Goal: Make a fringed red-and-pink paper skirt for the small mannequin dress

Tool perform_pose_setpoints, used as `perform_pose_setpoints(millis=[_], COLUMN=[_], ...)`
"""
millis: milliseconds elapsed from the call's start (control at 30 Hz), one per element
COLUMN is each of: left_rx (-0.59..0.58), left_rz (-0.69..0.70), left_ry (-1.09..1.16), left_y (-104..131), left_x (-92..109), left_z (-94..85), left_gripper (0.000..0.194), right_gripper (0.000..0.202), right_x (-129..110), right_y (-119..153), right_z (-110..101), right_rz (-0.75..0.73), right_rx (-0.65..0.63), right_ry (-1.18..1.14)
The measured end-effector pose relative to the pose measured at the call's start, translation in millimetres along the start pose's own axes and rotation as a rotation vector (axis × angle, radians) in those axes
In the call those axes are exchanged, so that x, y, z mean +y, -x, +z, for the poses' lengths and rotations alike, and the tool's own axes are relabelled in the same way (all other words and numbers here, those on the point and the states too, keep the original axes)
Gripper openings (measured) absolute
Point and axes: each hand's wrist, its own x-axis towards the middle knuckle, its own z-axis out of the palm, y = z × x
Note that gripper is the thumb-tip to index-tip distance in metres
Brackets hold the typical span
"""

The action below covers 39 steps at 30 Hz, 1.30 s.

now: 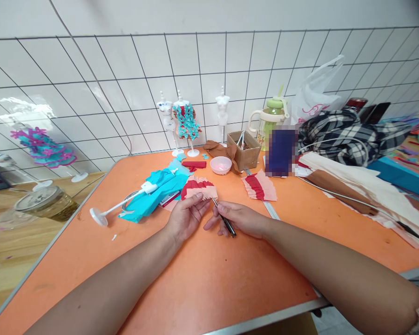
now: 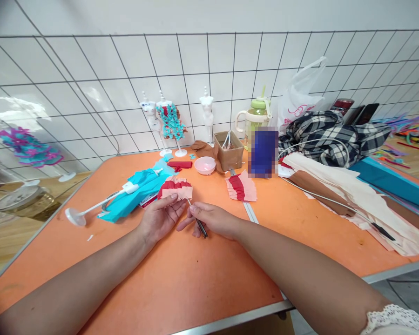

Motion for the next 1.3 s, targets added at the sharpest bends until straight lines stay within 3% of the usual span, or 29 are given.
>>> perform_pose_setpoints(millis=[833, 1133, 1300], left_rx=[-0.109, -0.039, -0.055], left_rz=[0.007, 0.01, -0.017], left_ry=[-0.054, -0.023, -0.025], left_y=[-5.0, -4.1, -4.4], left_x=[-5.2, -4.4, -4.0], left_z=[-9.0, -5.1, -5.6], left_gripper=[0.004, 0.01, 0.012], right_gripper=[0.037, 0.037, 0.036], right_x=[-3.4, -5.8, -4.6], right_y=[-0.3, 1.4, 1.6], right_z=[0.2, 0.4, 0.4], right_rz=[-0.022, -0.028, -0.024], right_rx=[-0.005, -0.058, -0.051], right_ry=[0.088, 0.054, 0.038])
